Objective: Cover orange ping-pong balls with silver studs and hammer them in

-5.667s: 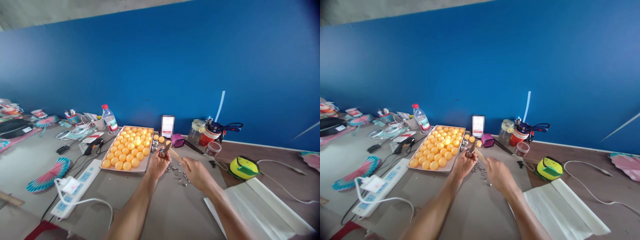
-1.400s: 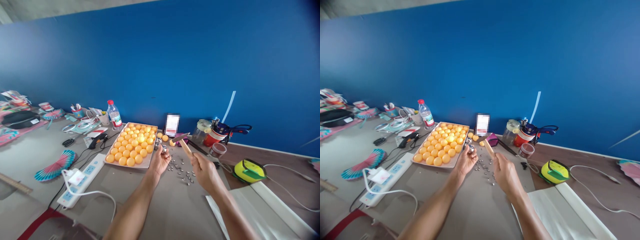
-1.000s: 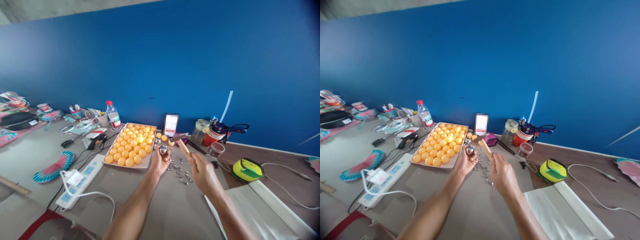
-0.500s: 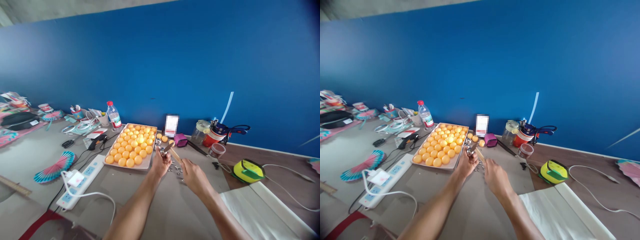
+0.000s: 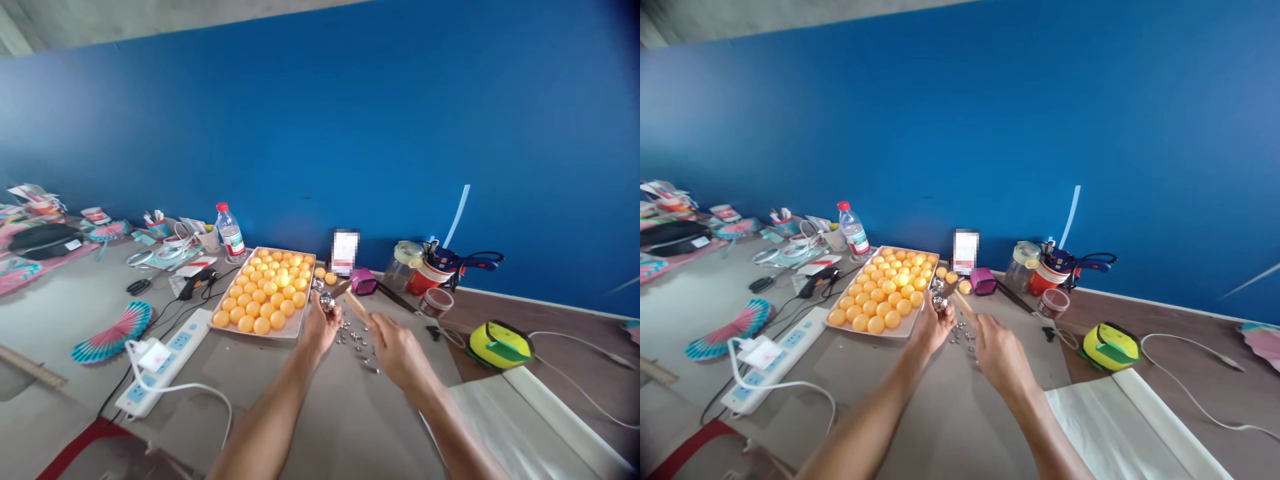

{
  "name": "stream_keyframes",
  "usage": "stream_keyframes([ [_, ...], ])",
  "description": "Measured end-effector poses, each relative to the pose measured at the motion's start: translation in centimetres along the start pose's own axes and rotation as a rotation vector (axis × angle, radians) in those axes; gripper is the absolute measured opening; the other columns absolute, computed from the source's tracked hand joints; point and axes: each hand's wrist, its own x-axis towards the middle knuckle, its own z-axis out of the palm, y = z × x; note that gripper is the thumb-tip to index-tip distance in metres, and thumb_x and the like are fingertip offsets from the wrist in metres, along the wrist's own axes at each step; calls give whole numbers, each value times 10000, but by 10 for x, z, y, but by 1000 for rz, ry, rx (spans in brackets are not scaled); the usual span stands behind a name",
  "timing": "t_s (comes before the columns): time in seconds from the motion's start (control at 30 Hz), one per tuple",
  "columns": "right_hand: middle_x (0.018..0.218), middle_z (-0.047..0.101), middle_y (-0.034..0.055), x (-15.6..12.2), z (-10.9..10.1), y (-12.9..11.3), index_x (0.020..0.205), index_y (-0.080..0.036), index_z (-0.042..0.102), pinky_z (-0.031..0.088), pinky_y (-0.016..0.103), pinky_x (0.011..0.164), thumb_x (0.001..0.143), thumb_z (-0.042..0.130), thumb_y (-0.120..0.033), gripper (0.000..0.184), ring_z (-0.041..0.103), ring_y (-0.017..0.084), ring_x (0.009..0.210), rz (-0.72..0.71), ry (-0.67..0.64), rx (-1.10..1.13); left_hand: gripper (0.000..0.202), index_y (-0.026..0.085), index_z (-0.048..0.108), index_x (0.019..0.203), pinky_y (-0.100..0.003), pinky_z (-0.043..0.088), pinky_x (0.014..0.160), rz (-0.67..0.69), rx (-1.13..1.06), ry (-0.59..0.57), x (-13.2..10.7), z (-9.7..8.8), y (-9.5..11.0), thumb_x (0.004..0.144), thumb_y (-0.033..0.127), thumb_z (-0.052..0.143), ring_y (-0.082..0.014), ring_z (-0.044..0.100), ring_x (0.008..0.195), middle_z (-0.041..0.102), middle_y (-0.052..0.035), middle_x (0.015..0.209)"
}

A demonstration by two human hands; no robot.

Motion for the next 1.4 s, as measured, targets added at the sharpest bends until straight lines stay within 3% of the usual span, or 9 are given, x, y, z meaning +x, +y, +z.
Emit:
stream_keyframes([
  [0.1,613,520,3,0,-5,4,763,-204,451,263,227,496,888,283,-311,236,460,133,517,17,115,27,484,169,444,693,-208,263,439,8,0,-3,1,0,0,782,637,356,-46,249,360,450,26,483],
  [0.3,657,568,14,1,4,1,734,-200,472,238,229,487,874,302,-263,229,480,128,527,11,-83,-20,487,180,403,650,-218,270,440,3,47,38,1,-1,-1,779,647,347,-55,261,357,420,33,449],
  [0.5,623,529,7,0,-7,-2,762,-199,453,269,223,497,885,286,-314,238,436,122,505,26,60,71,475,176,425,685,-213,265,440,24,35,29,-3,4,1,781,637,358,-51,263,360,436,29,467],
  [0.67,640,550,8,0,-2,-4,734,-201,469,233,226,484,875,288,-273,240,456,124,516,24,-97,-22,453,184,420,703,-219,286,453,39,100,34,0,1,-4,781,628,372,-58,276,361,426,39,457],
  [0.87,605,519,-3,0,-10,-1,764,-202,465,249,224,493,875,289,-289,226,450,125,505,24,21,6,444,193,398,703,-213,270,440,76,123,53,1,0,-4,781,628,366,-53,274,351,440,38,466],
  [1.03,678,577,13,-1,-3,-3,726,-200,470,219,228,481,875,303,-259,231,471,118,519,5,-102,-49,445,195,399,711,-213,270,443,86,134,8,0,-2,-5,783,632,361,-58,279,358,419,43,450],
  [1.23,597,522,-11,-2,-14,0,756,-202,464,231,223,489,878,296,-286,224,422,112,489,18,-11,-7,487,183,428,710,-209,259,439,65,92,58,-1,0,-2,774,657,336,-48,248,353,447,32,463],
  [1.4,666,570,11,0,-7,-2,715,-199,462,225,227,494,877,297,-257,238,466,117,539,-13,-146,-16,485,180,410,661,-215,273,448,52,57,32,-1,-1,-2,783,644,339,-55,271,362,436,28,455],
])
